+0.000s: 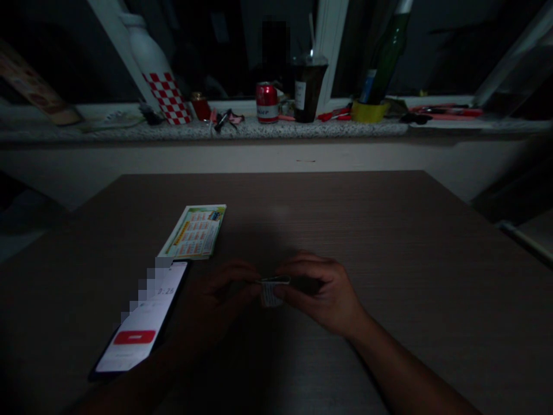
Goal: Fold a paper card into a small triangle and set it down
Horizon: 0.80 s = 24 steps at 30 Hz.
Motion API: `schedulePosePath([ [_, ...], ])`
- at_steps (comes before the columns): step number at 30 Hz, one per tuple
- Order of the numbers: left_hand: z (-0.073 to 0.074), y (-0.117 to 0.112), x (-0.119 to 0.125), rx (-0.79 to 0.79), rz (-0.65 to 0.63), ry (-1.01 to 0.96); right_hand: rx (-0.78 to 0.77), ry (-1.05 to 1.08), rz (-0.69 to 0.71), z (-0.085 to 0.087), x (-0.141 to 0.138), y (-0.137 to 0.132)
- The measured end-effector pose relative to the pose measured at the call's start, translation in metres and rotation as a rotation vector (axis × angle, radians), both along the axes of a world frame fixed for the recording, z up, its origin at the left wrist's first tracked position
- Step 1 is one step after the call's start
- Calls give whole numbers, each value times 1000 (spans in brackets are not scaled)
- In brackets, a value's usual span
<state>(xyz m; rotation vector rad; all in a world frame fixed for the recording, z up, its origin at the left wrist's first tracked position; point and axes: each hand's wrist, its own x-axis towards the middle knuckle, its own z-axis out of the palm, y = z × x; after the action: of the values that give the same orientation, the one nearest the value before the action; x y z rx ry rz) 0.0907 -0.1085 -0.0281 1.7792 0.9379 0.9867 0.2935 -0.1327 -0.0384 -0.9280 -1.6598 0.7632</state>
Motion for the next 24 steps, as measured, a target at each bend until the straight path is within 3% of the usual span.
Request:
schedulePosePath([
  [24, 0, 0, 1, -76, -33, -70, -41, 18, -22, 0, -2, -2],
])
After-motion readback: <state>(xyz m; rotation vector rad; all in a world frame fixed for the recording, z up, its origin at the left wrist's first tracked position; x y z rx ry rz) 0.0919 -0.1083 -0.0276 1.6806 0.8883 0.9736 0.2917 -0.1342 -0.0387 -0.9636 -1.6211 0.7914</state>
